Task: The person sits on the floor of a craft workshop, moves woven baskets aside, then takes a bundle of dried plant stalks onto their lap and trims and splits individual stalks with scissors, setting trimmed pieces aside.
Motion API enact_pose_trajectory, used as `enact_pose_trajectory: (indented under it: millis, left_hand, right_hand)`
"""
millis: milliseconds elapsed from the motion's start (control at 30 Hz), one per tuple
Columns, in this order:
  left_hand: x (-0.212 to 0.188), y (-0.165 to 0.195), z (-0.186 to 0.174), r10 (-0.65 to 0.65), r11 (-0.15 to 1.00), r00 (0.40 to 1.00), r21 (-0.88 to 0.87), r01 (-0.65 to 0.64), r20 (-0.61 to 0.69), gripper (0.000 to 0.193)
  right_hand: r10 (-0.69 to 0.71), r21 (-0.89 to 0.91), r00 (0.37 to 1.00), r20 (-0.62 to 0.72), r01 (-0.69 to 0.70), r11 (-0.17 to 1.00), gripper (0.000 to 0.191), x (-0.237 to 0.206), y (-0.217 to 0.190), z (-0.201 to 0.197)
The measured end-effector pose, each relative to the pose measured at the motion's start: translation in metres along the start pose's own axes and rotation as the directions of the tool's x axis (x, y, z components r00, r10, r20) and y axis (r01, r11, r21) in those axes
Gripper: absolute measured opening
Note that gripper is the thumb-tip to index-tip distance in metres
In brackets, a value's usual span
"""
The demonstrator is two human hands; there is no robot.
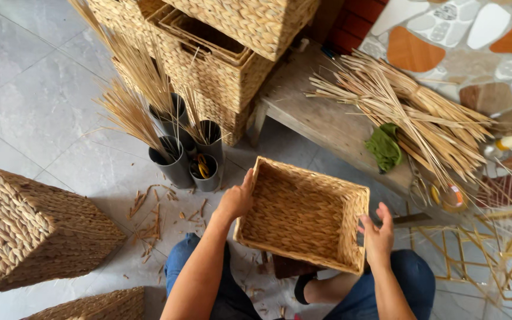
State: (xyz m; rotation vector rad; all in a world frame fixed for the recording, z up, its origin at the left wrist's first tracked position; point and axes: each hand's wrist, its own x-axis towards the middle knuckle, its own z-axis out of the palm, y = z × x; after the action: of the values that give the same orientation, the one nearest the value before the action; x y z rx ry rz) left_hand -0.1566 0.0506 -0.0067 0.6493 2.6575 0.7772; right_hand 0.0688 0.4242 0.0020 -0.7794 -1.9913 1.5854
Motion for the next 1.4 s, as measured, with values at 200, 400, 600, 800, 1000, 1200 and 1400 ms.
enact_pose_trajectory:
  millis: [200, 400, 600, 800, 1000, 1200, 1400]
  left_hand:
    - [-0.06, 0.024, -0.031, 0.131, 0.989, 0.97, -0.045, -0.143, -0.205, 0.09]
    - [-0.108, 0.046, -0.059, 0.193, 0.955, 0.905, -0.138, -0.262, -0.379, 0.089]
    - [-0.128, 0.044, -0.089, 0.043, 0.943, 0.921, -0.29, -0.166, -0.387, 0.072]
    - [-0.13, 0.067, -0.161, 0.039, 0.943, 0.884, -0.275, -0.186, -0.465, 0.064]
    - [-0.144, 0.069, -0.304, 0.054, 0.42, 0.736, -0.654, -0.63, -0.675, 0.063]
    - [-0.145, 0.06, -0.245, -0.345, 0.42, 0.367, -0.492, -0.762, -0.864, 0.041]
    - [-0.085, 0.026, -0.078, -0.488, 0.087, 0.868, -0.995, -0.053, -0.089, 0.041]
  right_hand:
    - [0.245, -0.43, 0.951, 0.187, -0.145, 0.891, 0.077, 0.003, -0.068, -0.038]
    - [0.338, -0.702, 0.848, 0.408, 0.055, 0.71, 0.06, -0.017, -0.14, -0.053]
    - [0.346, -0.714, 0.829, 0.44, 0.089, 0.695, 0.055, -0.035, -0.165, -0.038]
    - [0.211, -0.578, 0.876, 0.433, 0.09, 0.811, 0.052, -0.035, -0.153, -0.031]
    - [0.046, 0.048, 0.909, 0.413, -0.073, 0.996, 0.039, 0.008, -0.15, 0.002]
    - [0.021, 0.506, 0.92, 0.391, -0.233, 0.831, 0.033, 0.091, -0.26, 0.08]
    - [-0.263, 0.765, 0.86, 0.437, -0.202, 0.612, 0.037, 0.18, -0.405, 0.211]
